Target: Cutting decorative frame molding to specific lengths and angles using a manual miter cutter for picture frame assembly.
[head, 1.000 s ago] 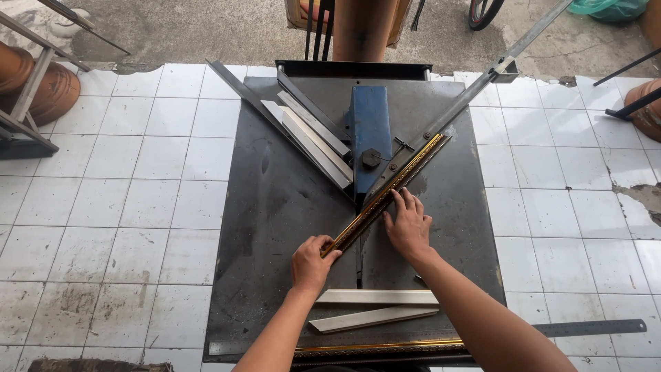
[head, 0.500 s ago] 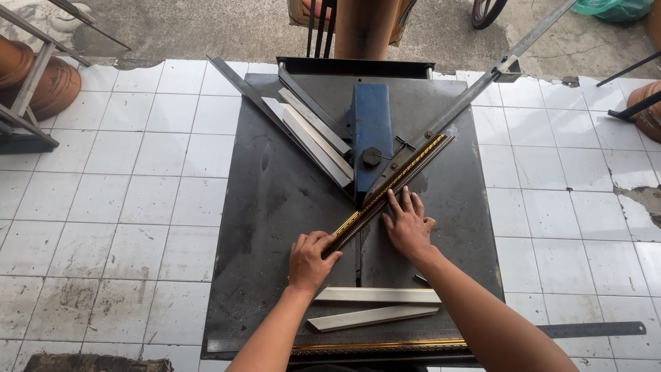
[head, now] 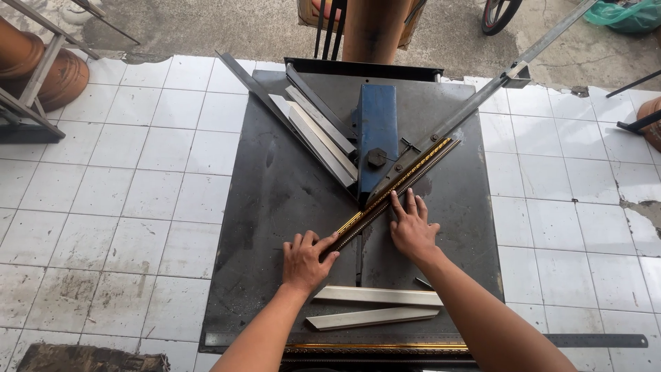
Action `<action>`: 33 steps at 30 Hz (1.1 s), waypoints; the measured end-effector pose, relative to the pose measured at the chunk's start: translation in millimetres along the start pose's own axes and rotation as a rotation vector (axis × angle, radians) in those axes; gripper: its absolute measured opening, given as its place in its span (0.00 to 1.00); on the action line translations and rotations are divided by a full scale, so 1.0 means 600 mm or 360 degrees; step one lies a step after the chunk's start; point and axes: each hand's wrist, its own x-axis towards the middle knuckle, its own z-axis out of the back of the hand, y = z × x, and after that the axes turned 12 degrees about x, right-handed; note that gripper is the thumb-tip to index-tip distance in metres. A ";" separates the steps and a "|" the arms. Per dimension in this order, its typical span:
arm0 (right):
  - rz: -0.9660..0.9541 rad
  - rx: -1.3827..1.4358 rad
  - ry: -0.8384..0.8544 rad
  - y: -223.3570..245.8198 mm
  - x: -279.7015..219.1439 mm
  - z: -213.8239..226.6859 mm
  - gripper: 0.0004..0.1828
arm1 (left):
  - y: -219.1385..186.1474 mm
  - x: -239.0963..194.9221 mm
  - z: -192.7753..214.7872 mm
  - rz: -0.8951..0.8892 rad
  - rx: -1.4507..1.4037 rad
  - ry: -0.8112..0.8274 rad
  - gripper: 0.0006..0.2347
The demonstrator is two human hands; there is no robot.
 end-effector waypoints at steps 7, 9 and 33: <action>-0.0035 0.0050 0.0042 0.012 0.101 0.039 0.43 | 0.008 0.090 -0.001 -0.0021 0.0044 -0.0024 0.18; -0.0027 0.0044 0.0048 0.011 0.130 0.047 0.42 | 0.009 0.112 0.000 -0.0036 0.0056 -0.0054 0.18; -0.0051 0.0142 -0.0017 0.008 -0.032 0.021 0.36 | 0.088 -0.067 0.020 0.0040 0.0013 0.0266 0.23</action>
